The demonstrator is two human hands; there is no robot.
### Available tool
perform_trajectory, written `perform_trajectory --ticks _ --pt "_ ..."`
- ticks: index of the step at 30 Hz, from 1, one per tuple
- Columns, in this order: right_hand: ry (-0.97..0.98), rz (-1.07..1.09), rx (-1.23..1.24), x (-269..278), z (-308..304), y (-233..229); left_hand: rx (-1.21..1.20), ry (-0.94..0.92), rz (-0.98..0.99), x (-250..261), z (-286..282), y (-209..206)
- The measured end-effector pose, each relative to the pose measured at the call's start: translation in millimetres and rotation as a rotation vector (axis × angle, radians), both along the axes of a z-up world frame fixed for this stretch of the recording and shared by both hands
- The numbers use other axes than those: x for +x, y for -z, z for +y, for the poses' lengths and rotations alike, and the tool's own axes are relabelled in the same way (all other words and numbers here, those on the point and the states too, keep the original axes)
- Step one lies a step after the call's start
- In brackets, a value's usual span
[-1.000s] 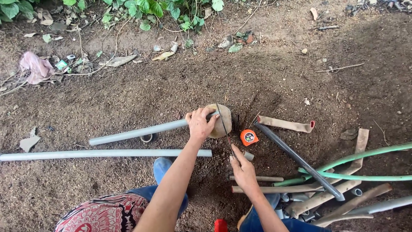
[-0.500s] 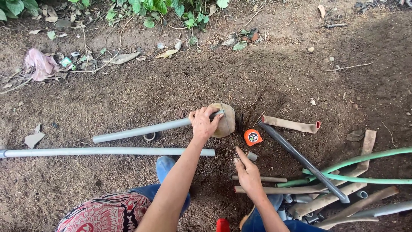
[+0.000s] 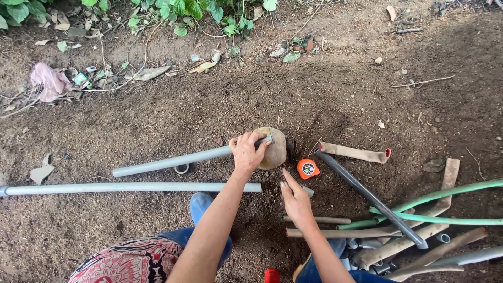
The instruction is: A person sitting on the ground uses a hacksaw blade to cut through a PVC pipe while using a coconut shell as a support block.
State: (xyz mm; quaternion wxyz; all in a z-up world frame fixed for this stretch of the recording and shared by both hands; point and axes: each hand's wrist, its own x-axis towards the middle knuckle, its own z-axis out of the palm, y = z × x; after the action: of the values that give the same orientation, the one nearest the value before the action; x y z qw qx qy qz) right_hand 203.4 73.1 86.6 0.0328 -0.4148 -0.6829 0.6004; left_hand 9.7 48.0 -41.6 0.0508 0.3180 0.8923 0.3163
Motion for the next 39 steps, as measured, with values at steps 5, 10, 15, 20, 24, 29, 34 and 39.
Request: perform_trajectory --ticks 5,10,15,20,24,29,34,39 --pt "0.032 -0.105 -0.024 5 -3 -5 -0.004 -0.001 0.001 -1 0 -1" --pt "0.014 -0.124 -0.042 3 0 4 -0.018 0.002 0.014 2 0 9" --pt "0.049 -0.082 -0.049 -10 -2 -15 -0.017 0.003 0.020 1 0 2" --pt "0.035 -0.096 -0.040 4 -7 -3 -0.015 0.001 0.023 -2 2 9" --pt "0.050 0.002 -0.051 -20 8 15 -0.031 0.002 0.024 -1 0 6" --pt "0.027 -0.093 0.003 6 -2 26 -0.017 0.007 0.090 3 1 -12" --pt "0.056 -0.038 -0.079 -17 -1 -19 -0.008 0.004 0.077 -2 3 7" --pt "0.022 -0.065 -0.042 -2 -5 -1 -0.009 0.010 0.048 -3 1 7"
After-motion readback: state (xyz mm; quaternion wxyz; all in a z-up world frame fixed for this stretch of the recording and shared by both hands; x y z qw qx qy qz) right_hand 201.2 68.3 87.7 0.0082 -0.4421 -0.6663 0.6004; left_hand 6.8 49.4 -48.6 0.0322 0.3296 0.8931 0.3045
